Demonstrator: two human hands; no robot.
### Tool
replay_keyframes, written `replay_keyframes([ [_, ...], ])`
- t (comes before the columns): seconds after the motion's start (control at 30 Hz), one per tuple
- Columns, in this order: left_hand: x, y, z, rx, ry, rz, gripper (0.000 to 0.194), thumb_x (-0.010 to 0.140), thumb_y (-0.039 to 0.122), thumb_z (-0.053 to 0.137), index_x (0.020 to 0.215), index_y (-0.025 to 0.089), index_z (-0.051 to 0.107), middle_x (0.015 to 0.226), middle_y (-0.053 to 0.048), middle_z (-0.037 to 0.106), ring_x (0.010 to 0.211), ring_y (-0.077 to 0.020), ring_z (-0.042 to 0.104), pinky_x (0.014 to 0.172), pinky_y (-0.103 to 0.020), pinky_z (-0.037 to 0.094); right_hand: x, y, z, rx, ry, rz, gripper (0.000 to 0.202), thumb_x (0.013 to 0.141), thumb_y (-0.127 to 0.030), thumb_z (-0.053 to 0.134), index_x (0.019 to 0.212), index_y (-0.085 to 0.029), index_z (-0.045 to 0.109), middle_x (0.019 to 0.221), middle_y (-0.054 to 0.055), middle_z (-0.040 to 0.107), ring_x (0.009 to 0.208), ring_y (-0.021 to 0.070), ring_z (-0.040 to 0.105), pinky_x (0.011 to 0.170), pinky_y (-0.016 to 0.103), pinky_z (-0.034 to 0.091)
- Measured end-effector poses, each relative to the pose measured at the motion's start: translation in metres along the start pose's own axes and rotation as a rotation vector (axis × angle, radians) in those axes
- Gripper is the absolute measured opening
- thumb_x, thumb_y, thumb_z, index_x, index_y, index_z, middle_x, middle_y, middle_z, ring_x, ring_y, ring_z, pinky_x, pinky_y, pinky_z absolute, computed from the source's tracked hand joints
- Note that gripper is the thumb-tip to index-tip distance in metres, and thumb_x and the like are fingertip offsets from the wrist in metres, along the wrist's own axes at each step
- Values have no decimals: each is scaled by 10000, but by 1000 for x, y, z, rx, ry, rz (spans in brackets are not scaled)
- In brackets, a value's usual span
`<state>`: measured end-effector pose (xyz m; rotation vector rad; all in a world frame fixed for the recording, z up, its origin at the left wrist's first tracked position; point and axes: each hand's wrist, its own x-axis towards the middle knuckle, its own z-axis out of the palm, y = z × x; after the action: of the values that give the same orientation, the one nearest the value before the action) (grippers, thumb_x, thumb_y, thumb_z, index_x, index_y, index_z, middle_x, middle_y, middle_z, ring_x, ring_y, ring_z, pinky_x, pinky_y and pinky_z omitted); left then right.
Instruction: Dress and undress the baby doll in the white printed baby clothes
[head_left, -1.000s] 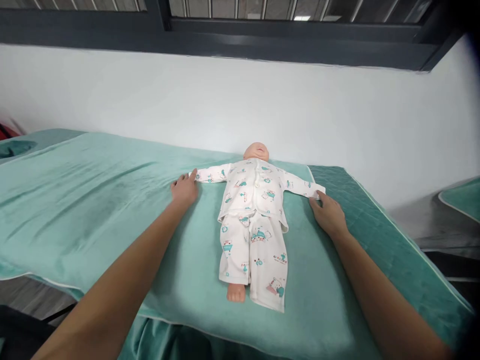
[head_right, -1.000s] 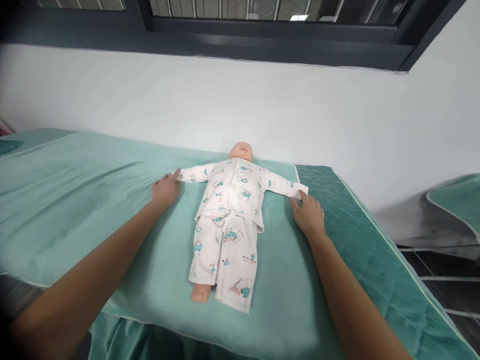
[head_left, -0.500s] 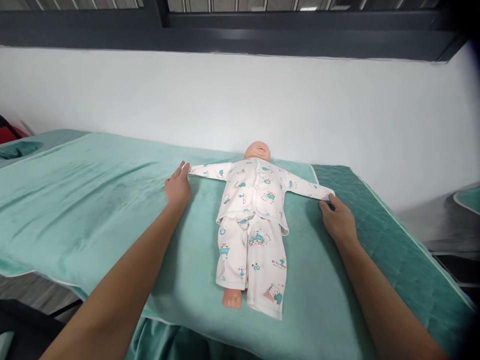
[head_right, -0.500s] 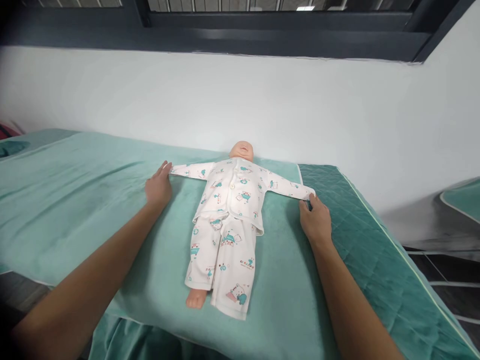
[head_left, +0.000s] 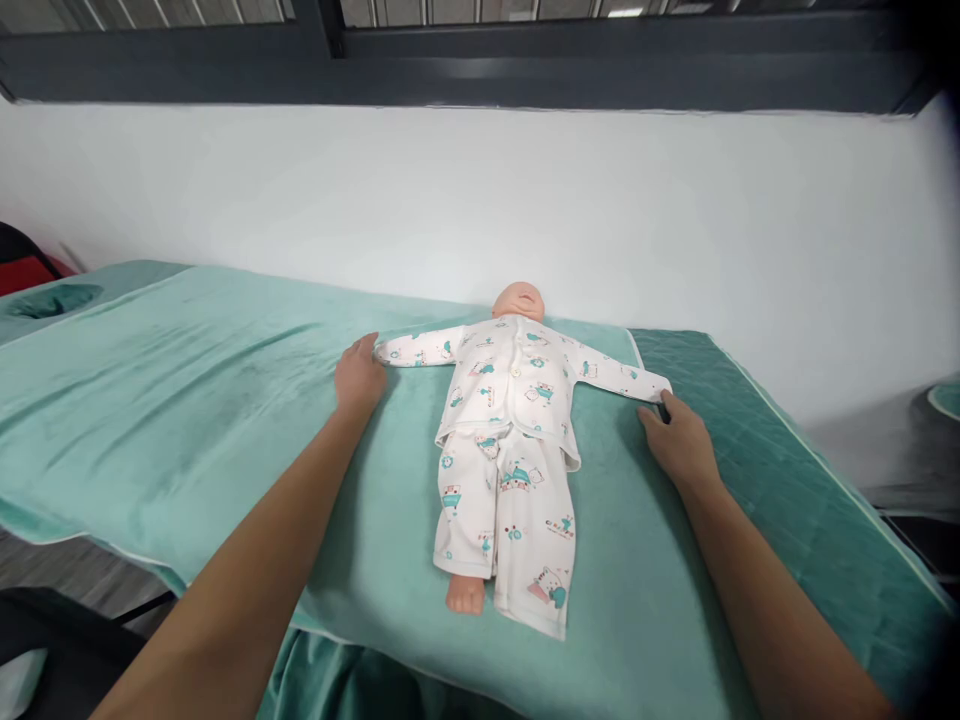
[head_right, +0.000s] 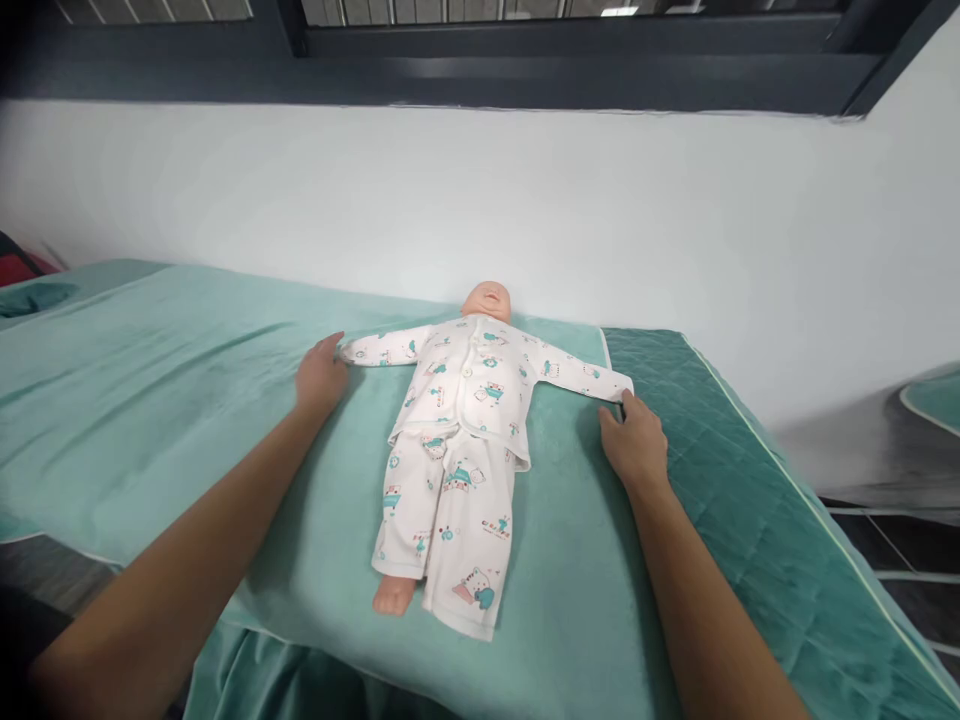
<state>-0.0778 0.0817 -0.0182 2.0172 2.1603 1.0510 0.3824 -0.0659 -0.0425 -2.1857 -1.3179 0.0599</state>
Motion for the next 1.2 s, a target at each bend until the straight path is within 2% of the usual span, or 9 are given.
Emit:
replay_keyframes([
  [0.17, 4, -4, 0, -89, 39, -123, 402, 943, 319, 380, 1254, 207, 609, 1121, -107, 716, 1076, -279, 636, 919, -399, 477, 0, 4, 2, 25, 34, -21, 481, 868, -407, 507, 1272, -164, 603, 1260, 163, 640, 1198, 328, 572, 980, 435, 456],
  [0.27, 5, -6, 1, -144, 11, -123, 366, 917, 406, 456, 1184, 236, 640, 1048, -71, 738, 999, -251, 661, 881, -360, 485, 1, 6, 3, 57, 53, -29, 510, 855, -402, 521, 1300, -161, 588, 1293, 161, 625, 1201, 319, 567, 985, 422, 448],
  [0.43, 4, -9, 3, -230, -56, -66, 338, 836, 297, 568, 1160, 284, 664, 1081, -13, 742, 1019, -192, 672, 916, -297, 482, 0, 5, 3, 59, 39, -9, 547, 846, -405, 527, 1333, -159, 573, 1338, 159, 602, 1214, 309, 563, 998, 414, 449],
  [0.63, 5, -10, 3, -272, -82, -2, 481, 868, 191, 489, 1336, 264, 576, 1354, -20, 631, 1246, -202, 584, 1024, -315, 456, 0, 7, 3, 93, 24, 20, 618, 845, -397, 534, 1399, -122, 520, 1424, 171, 542, 1310, 324, 500, 1088, 449, 391],
  [0.73, 5, -10, 3, -246, -73, 7, 510, 884, 170, 459, 1381, 245, 546, 1419, -14, 579, 1275, -211, 560, 1070, -328, 431, 0, 6, 3, 91, 24, 21, 624, 841, -403, 532, 1395, -115, 522, 1428, 172, 539, 1308, 334, 500, 1088, 468, 388],
  [1.03, 5, -10, 5, -169, -85, -2, 520, 889, 143, 422, 1375, 272, 554, 1408, -17, 590, 1247, -222, 575, 1051, -346, 441, -2, 0, -1, 89, -8, 51, 678, 839, -403, 518, 1437, -88, 479, 1457, 177, 512, 1334, 323, 483, 1116, 441, 368],
  [1.2, 7, -9, 5, -93, -136, -65, 420, 897, 232, 454, 1266, 280, 648, 1251, -70, 693, 1136, -300, 635, 951, -416, 488, -2, 2, 1, 130, 27, 28, 653, 826, -400, 532, 1414, -115, 510, 1455, 162, 519, 1338, 317, 480, 1118, 453, 359],
])
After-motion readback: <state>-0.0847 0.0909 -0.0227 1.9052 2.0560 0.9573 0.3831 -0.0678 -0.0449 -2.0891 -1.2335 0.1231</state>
